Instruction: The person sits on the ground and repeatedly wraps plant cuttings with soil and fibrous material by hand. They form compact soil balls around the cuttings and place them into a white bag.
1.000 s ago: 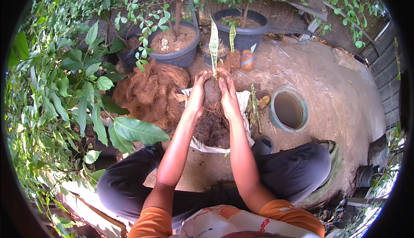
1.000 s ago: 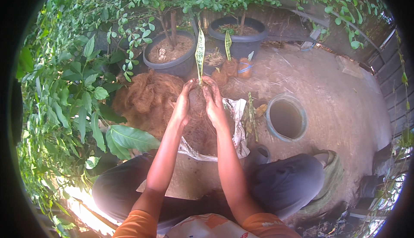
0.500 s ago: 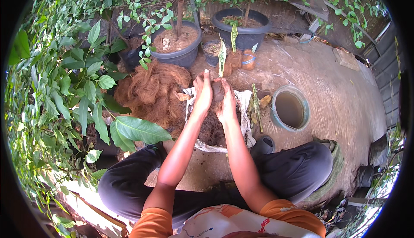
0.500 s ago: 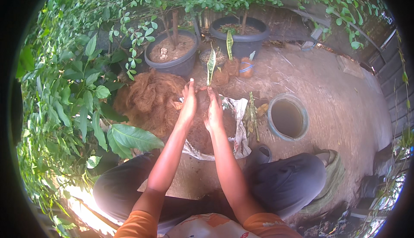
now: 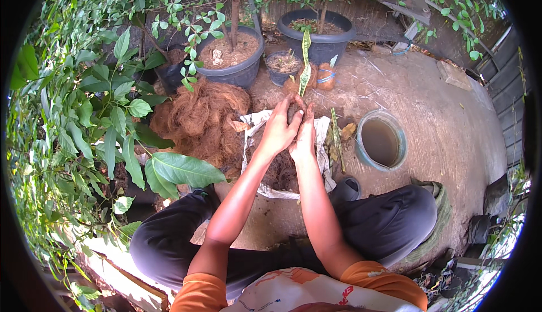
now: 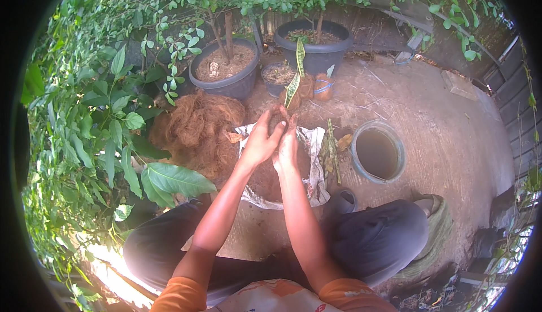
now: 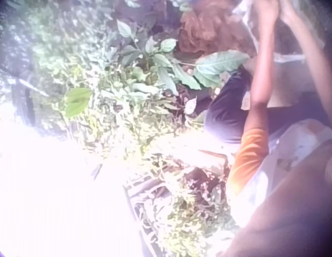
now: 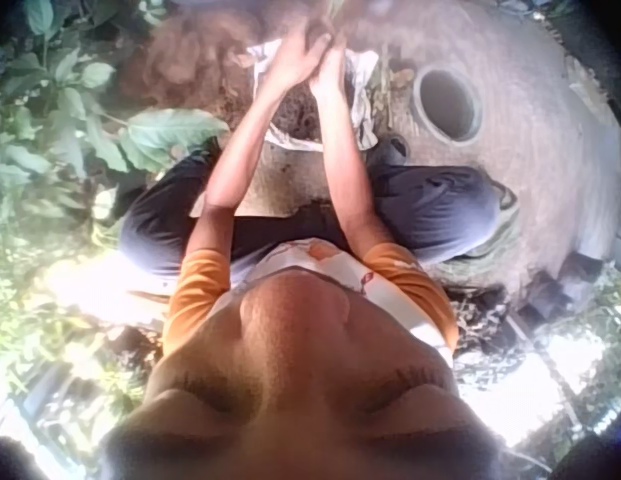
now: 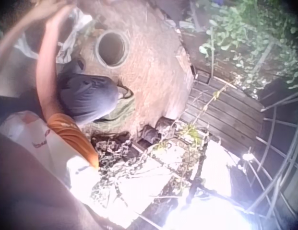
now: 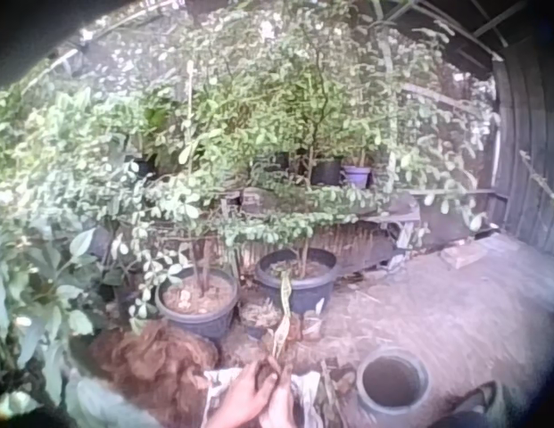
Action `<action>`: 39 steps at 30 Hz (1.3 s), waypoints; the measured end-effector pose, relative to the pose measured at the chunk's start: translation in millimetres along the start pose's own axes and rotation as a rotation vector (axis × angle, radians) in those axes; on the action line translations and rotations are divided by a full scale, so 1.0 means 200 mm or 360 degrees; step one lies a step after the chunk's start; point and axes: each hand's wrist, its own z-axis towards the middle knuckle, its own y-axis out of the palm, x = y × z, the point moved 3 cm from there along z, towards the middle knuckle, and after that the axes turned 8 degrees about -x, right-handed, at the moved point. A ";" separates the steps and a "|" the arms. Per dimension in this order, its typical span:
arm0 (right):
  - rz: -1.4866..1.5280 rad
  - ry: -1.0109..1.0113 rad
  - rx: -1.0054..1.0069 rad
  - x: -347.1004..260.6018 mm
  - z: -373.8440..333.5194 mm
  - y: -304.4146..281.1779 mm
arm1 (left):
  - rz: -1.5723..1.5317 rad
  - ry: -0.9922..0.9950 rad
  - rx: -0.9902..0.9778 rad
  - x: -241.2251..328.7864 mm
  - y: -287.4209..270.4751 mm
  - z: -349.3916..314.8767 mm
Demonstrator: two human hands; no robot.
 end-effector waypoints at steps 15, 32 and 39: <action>0.0651 0.0230 -0.0183 -0.07 0.02 -0.01 | 0.0478 0.0495 -0.0074 0.09 -0.15 0.00; 0.0152 0.0281 -0.0139 -0.12 -0.01 0.07 | -0.0256 0.0389 0.0598 -0.01 -0.06 -0.01; 0.0563 0.0037 -0.0273 -0.08 -0.01 0.03 | 0.0200 0.0685 0.0372 0.08 -0.05 -0.06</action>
